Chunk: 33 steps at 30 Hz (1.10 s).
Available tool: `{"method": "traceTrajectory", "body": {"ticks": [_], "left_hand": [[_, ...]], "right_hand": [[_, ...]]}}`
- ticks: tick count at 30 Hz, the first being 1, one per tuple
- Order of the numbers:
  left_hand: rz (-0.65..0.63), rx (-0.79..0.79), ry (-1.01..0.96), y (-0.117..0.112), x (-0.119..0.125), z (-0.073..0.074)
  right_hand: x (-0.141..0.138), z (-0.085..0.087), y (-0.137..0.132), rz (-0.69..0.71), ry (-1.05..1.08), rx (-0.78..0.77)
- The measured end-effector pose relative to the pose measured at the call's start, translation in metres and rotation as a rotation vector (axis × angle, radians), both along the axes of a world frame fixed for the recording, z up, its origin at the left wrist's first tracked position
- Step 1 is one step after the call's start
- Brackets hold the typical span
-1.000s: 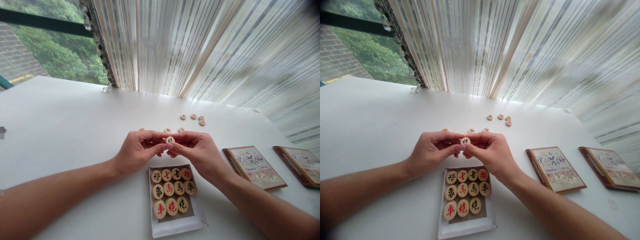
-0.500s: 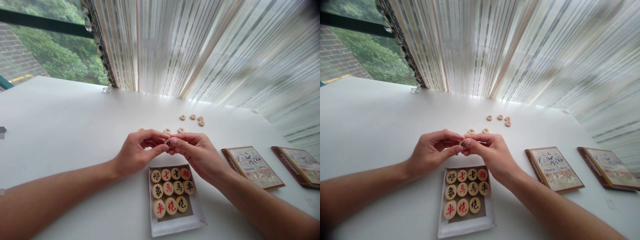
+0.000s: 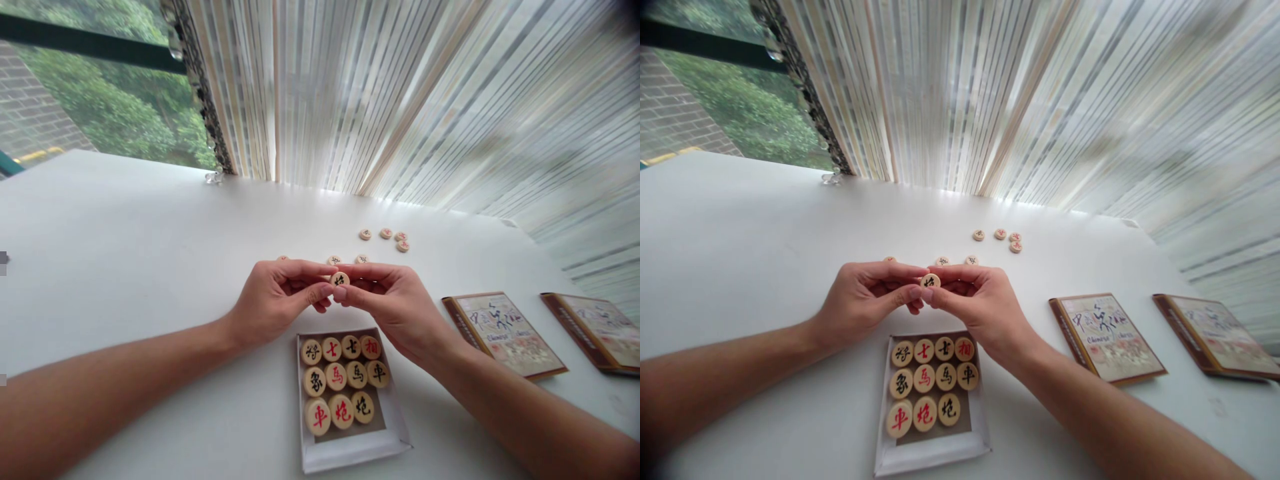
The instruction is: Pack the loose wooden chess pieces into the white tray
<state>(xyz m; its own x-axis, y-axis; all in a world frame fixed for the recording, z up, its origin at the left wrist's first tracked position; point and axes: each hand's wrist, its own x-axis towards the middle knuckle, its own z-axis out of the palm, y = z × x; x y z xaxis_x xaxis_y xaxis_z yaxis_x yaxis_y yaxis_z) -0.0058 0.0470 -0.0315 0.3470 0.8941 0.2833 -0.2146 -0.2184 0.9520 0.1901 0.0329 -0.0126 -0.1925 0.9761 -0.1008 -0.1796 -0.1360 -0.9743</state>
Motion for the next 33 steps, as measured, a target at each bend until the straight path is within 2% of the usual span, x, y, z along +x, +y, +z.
{"method": "traceTrajectory", "body": {"ticks": [6, 11, 17, 22, 33], "left_hand": [[-0.004, 0.013, 0.025, -0.0025, 0.0011, -0.0005], [-0.077, 0.009, 0.001, -0.0033, 0.0, -0.0016], [0.003, -0.032, -0.016, 0.0003, 0.0004, -0.0012], [-0.005, -0.052, -0.024, 0.0019, -0.0001, 0.0024], [-0.024, 0.007, 0.041, -0.0038, 0.0001, -0.0016]], "right_hand": [[0.0015, -0.0017, 0.001, 0.001, -0.044, 0.062], [0.0009, -0.0017, 0.0, 0.009, -0.036, 0.065], [0.0028, -0.0024, 0.0001, 0.062, 0.031, 0.047], [0.0017, -0.003, 0.0005, 0.04, 0.05, 0.034], [-0.0001, -0.0006, -0.0005, 0.009, -0.096, 0.085]]}}
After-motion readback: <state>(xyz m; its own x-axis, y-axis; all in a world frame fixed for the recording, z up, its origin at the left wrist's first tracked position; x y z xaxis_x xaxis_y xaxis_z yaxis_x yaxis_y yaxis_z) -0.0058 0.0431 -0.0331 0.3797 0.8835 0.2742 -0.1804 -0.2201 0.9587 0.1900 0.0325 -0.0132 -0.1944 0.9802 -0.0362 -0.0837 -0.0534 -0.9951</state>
